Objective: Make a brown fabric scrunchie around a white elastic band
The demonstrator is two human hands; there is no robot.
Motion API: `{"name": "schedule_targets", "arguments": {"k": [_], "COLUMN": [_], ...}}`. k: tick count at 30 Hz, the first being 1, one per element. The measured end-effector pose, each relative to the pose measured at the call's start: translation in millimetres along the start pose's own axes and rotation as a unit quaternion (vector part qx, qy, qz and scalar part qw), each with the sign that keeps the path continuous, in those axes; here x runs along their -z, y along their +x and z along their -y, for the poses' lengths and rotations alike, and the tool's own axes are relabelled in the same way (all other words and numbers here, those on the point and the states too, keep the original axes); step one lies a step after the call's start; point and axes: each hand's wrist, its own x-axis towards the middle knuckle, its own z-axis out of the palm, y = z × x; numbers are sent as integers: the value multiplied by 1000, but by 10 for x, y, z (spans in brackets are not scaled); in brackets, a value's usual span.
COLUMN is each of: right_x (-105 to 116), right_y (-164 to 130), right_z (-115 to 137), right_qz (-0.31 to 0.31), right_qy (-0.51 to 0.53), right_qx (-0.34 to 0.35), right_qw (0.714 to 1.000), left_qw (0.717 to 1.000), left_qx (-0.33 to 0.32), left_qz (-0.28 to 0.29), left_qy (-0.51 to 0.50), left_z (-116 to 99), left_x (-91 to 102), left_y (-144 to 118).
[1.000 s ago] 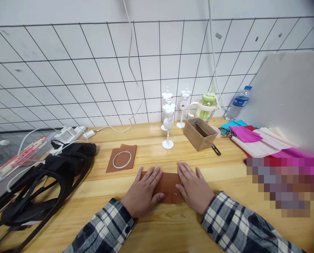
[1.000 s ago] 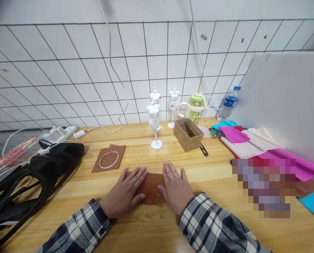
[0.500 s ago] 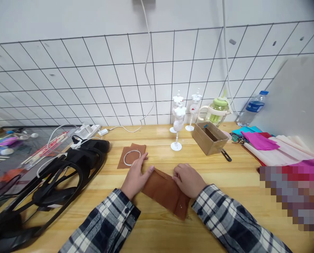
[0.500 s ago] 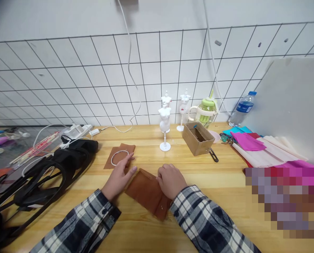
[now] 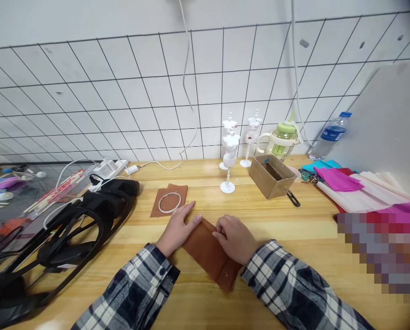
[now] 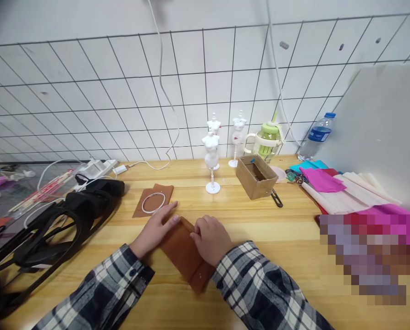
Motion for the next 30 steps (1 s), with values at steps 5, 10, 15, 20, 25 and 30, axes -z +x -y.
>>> {"name": "schedule_targets", "arguments": {"k": [5,10,15,20,25,30], "right_x": [11,33,168,227,184,167], "right_y": [37,10,-27,-37,-45,-15], "right_z": [34,86,151,154,88,23], "right_qz": [-29,24,41,42,22,34], "right_qy": [-94,-46,-31,33,141,197], "right_qx": [-59,14,56,51,47,-22], "right_qw": [993,999,997,997,989,979], "left_qw": [999,999,968,941,936,956], "left_qx": [-6,-23,7,73,103,64], "left_qz": [-37,9,103,172,133,110], "left_qy": [38,-20,-230,-282,-310,-263], "left_z": [-25,-82,-212,-245,-201,-155], "left_x": [52,40,147,209,151,201], "left_y": [27,-2,-52,-36,-25,-6]}}
